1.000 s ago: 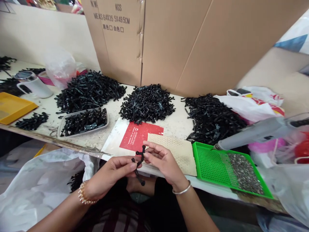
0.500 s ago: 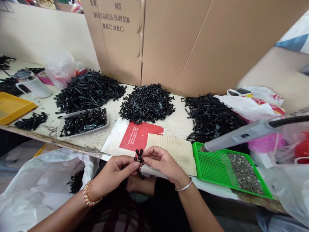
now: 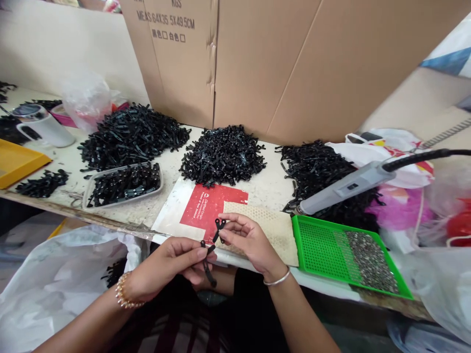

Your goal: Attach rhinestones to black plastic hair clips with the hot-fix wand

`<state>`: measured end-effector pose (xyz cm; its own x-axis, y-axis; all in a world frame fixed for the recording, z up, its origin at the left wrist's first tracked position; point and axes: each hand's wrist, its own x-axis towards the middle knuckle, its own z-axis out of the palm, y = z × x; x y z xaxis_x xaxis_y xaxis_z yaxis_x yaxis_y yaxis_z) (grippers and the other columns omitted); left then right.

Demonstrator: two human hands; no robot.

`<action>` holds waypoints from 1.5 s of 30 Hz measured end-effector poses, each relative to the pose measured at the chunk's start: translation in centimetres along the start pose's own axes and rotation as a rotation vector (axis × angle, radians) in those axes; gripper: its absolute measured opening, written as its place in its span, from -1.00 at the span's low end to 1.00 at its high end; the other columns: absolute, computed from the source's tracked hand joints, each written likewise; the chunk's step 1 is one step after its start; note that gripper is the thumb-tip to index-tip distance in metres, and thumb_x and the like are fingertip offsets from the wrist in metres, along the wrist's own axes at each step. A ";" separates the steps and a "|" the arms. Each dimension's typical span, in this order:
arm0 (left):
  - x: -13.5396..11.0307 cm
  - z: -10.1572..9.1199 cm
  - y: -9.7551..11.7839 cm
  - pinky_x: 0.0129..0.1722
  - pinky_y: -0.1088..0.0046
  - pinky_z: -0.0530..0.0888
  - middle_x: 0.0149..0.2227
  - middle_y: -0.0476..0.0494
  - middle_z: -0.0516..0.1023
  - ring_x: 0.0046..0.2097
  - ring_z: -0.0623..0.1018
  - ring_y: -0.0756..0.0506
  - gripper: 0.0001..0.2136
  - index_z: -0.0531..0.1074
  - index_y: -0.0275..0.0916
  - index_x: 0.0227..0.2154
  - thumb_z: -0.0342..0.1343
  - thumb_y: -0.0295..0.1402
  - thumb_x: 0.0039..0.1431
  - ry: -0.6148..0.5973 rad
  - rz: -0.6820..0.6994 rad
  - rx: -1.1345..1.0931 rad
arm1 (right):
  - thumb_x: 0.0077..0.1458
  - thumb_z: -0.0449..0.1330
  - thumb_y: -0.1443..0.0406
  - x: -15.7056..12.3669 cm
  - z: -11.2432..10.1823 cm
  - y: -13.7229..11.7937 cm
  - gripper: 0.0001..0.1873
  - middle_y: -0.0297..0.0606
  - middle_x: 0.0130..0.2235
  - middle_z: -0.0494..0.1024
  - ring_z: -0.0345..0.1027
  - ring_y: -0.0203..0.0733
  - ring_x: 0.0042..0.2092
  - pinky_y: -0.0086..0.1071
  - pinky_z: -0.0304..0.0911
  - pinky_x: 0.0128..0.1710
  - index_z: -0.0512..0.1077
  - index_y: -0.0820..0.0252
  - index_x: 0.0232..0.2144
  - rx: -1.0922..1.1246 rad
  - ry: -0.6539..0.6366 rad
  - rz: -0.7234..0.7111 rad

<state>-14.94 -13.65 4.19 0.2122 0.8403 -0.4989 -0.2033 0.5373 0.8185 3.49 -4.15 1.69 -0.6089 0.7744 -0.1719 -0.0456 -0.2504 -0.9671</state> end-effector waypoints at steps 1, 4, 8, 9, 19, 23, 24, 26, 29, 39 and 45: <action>0.0 0.0 0.0 -0.46 0.58 0.43 -0.39 -0.16 0.58 -0.48 0.53 0.03 -0.60 0.55 -0.35 -0.32 0.22 -0.05 -0.01 -0.037 -0.023 -0.004 | -0.02 0.36 0.22 0.0 0.2 -0.1 -0.58 -0.34 -0.38 0.45 0.29 -0.36 -0.39 -0.48 0.26 -0.34 0.43 0.15 -0.08 -0.001 -0.007 0.005; 0.4 0.1 -0.3 -0.45 0.58 0.44 -0.40 -0.20 0.59 -0.47 0.54 0.02 -0.59 0.56 -0.36 -0.32 0.21 -0.04 0.00 -0.097 -0.042 -0.021 | -0.02 0.36 0.22 -0.2 0.8 -0.5 -0.59 -0.33 -0.39 0.44 0.31 -0.34 -0.39 -0.48 0.27 -0.35 0.43 0.16 -0.10 -0.005 -0.039 0.027; 0.7 0.3 -0.5 -0.45 0.58 0.46 -0.40 -0.21 0.59 -0.46 0.54 0.01 -0.59 0.56 -0.37 -0.34 0.21 -0.04 0.00 -0.108 -0.039 -0.023 | -0.02 0.35 0.23 -0.4 1.1 -0.9 -0.61 -0.33 -0.38 0.45 0.34 -0.33 -0.35 -0.48 0.29 -0.31 0.43 0.15 -0.11 0.006 -0.063 0.034; 0.8 0.4 -0.5 -0.44 0.57 0.46 -0.39 -0.21 0.59 -0.45 0.55 0.01 -0.59 0.56 -0.37 -0.35 0.21 -0.04 -0.01 -0.110 -0.040 -0.030 | -0.02 0.36 0.23 -0.4 1.1 -0.9 -0.61 -0.33 -0.38 0.45 0.34 -0.33 -0.35 -0.48 0.29 -0.31 0.43 0.15 -0.12 0.006 -0.062 0.036; 0.9 0.4 -0.2 -0.43 0.59 0.49 -0.36 -0.21 0.60 -0.42 0.56 0.01 -0.63 0.56 -0.37 -0.40 0.27 -0.08 -0.05 -0.113 -0.069 -0.082 | -0.03 0.37 0.24 -0.3 1.0 -1.1 -0.62 -0.33 -0.37 0.45 0.30 -0.37 -0.39 -0.52 0.26 -0.37 0.43 0.16 -0.14 0.059 -0.086 0.083; 0.9 0.5 -0.3 -0.44 0.62 0.47 -0.42 -0.16 0.59 -0.48 0.52 0.06 -0.64 0.55 -0.36 -0.42 0.25 -0.09 -0.03 -0.082 -0.034 -0.063 | -0.05 0.38 0.22 -0.5 0.9 -0.9 -0.60 -0.29 -0.31 0.47 0.35 -0.32 -0.32 -0.46 0.31 -0.30 0.41 0.16 -0.14 0.024 -0.048 0.074; 0.9 0.6 -0.3 -0.45 0.63 0.46 -0.44 -0.14 0.58 -0.49 0.51 0.07 -0.64 0.54 -0.36 -0.42 0.25 -0.08 -0.03 -0.065 -0.024 -0.053 | -0.06 0.38 0.22 -0.5 0.9 -0.8 -0.59 -0.28 -0.30 0.47 0.36 -0.30 -0.30 -0.45 0.32 -0.29 0.41 0.16 -0.14 0.011 -0.031 0.068; 1.0 0.7 -0.3 -0.49 0.64 0.44 -0.47 -0.12 0.57 -0.52 0.50 0.07 -0.63 0.54 -0.36 -0.43 0.25 -0.06 -0.05 -0.030 -0.011 -0.034 | -0.06 0.37 0.21 -0.6 0.9 -0.7 -0.58 -0.27 -0.28 0.47 0.37 -0.27 -0.27 -0.42 0.33 -0.25 0.40 0.15 -0.14 -0.010 -0.006 0.049; 1.1 0.8 -0.5 -0.52 0.64 0.42 -0.48 -0.11 0.56 -0.53 0.50 0.07 -0.61 0.52 -0.35 -0.43 0.24 -0.04 -0.05 0.004 0.000 -0.022 | -0.04 0.36 0.20 -0.7 1.1 -0.6 -0.58 -0.26 -0.26 0.48 0.38 -0.25 -0.24 -0.39 0.33 -0.21 0.39 0.14 -0.13 -0.028 0.003 0.023; 1.1 0.9 -0.6 -0.60 0.66 0.37 -0.52 -0.10 0.53 -0.58 0.48 0.08 -0.60 0.50 -0.36 -0.41 0.23 -0.04 -0.04 0.022 0.004 -0.046 | 0.01 0.33 0.22 -0.5 1.1 -0.5 -0.63 -0.28 -0.25 0.48 0.39 -0.28 -0.23 -0.41 0.30 -0.17 0.38 0.14 -0.12 -0.040 -0.019 -0.017; 1.0 1.2 -0.1 -0.60 0.70 0.36 -0.50 -0.08 0.54 -0.57 0.47 0.10 -0.63 0.50 -0.36 -0.41 0.29 -0.09 -0.09 0.034 0.052 -0.142 | 0.02 0.33 0.23 -0.3 1.2 -0.1 -0.64 -0.30 -0.28 0.48 0.40 -0.29 -0.24 -0.44 0.30 -0.22 0.37 0.13 -0.13 0.004 0.007 -0.042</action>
<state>-13.59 -12.90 3.94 0.1655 0.8679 -0.4683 -0.3468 0.4957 0.7962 2.74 -5.07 2.12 -0.6012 0.7880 -0.1325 -0.0738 -0.2199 -0.9727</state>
